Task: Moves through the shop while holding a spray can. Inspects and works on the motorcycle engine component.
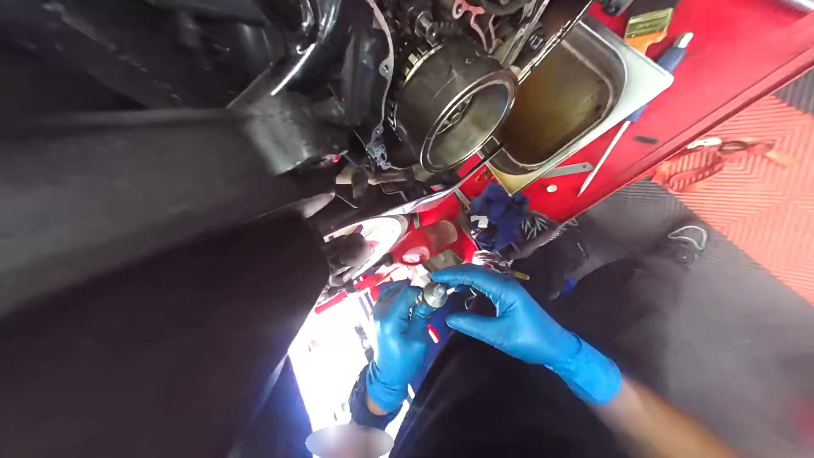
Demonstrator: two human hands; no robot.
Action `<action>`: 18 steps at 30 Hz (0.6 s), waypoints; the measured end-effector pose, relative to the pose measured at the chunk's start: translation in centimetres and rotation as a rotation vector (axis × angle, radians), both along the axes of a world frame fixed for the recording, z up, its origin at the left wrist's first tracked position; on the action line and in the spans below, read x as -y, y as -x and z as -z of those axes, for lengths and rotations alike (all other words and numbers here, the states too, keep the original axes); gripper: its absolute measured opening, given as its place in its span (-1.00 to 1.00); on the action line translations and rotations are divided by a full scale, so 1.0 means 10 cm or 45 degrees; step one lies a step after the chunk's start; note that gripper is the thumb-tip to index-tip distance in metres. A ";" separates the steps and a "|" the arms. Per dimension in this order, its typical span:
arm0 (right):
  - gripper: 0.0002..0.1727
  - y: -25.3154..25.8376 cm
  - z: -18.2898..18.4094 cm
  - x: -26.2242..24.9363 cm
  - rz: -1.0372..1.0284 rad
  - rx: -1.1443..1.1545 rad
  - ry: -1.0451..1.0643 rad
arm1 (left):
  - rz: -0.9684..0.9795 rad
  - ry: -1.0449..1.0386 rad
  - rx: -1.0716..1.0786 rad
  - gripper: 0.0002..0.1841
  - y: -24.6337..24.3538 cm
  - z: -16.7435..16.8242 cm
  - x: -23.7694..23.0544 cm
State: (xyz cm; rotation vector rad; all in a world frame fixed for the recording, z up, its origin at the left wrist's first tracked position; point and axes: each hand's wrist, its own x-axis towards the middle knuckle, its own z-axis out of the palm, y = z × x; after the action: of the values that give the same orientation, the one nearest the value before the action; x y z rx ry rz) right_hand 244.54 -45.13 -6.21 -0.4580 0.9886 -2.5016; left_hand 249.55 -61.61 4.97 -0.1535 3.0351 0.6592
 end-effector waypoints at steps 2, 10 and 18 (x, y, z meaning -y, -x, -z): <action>-0.50 0.00 0.01 0.10 0.017 0.000 0.017 | 0.044 0.043 -0.011 -0.75 0.04 -0.01 0.09; -0.50 0.03 0.06 0.26 0.065 -0.002 0.050 | 0.112 0.082 -0.002 -0.73 0.16 -0.01 0.28; -0.52 0.06 0.08 0.26 0.062 -0.010 0.072 | 0.057 0.064 0.020 -0.77 0.19 -0.03 0.23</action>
State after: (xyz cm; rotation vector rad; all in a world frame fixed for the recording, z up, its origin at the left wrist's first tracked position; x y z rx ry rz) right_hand 243.93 -47.77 -7.05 -0.4671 0.9444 -2.5789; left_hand 247.68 -63.91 5.25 -0.0909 3.0318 0.5766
